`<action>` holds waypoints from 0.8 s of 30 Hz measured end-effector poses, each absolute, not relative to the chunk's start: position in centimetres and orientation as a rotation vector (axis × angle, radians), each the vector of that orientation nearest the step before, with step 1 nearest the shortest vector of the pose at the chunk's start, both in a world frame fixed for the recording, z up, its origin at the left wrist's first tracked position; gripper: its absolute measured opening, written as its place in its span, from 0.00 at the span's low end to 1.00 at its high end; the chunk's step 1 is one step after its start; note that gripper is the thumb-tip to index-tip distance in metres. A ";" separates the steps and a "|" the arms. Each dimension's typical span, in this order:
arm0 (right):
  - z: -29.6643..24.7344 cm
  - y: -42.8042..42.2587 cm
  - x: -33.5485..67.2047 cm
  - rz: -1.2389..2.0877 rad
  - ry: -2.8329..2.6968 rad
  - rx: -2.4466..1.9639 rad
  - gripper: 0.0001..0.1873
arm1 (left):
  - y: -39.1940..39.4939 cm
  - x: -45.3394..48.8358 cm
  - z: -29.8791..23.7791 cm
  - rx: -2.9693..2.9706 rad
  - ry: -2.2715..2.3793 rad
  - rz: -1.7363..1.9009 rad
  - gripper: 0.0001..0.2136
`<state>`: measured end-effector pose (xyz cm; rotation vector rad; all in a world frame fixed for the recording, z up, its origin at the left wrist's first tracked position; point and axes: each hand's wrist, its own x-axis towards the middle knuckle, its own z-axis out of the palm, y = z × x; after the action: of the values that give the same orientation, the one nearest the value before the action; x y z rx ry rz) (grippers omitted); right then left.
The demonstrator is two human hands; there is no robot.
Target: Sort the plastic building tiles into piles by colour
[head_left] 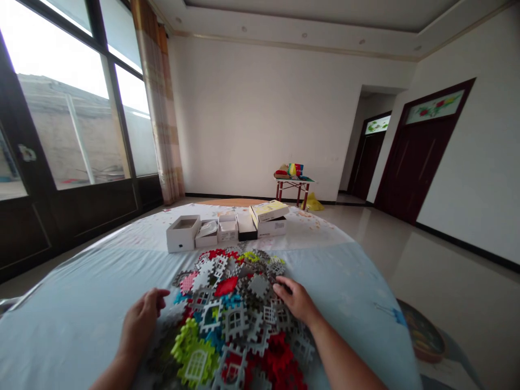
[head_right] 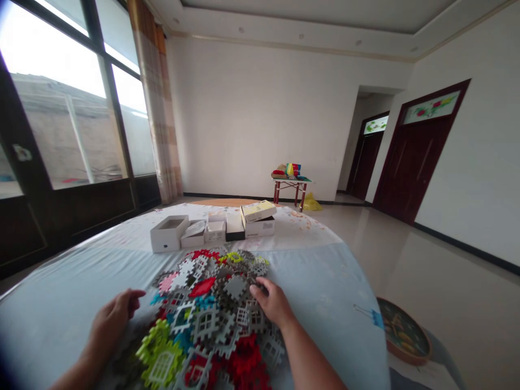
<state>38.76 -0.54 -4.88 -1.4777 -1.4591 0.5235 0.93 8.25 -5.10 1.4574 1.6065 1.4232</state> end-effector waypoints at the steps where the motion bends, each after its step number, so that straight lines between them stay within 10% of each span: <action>1: -4.6 -0.7 38.3 0.554 -1.484 -1.468 0.28 | 8.1 1.0 -4.9 1.495 1.625 1.394 0.20; 10: -1.6 -0.5 36.5 0.828 -1.603 -1.277 0.30 | 7.6 1.5 -4.3 1.670 1.818 1.201 0.22; 24: 0.9 -8.0 33.0 0.270 -2.660 -0.962 0.39 | 7.3 1.7 -4.0 1.672 1.879 1.108 0.22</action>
<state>32.97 -7.98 0.93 -0.9621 -2.6603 0.2703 1.70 7.27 -3.95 1.6723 1.8794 1.1077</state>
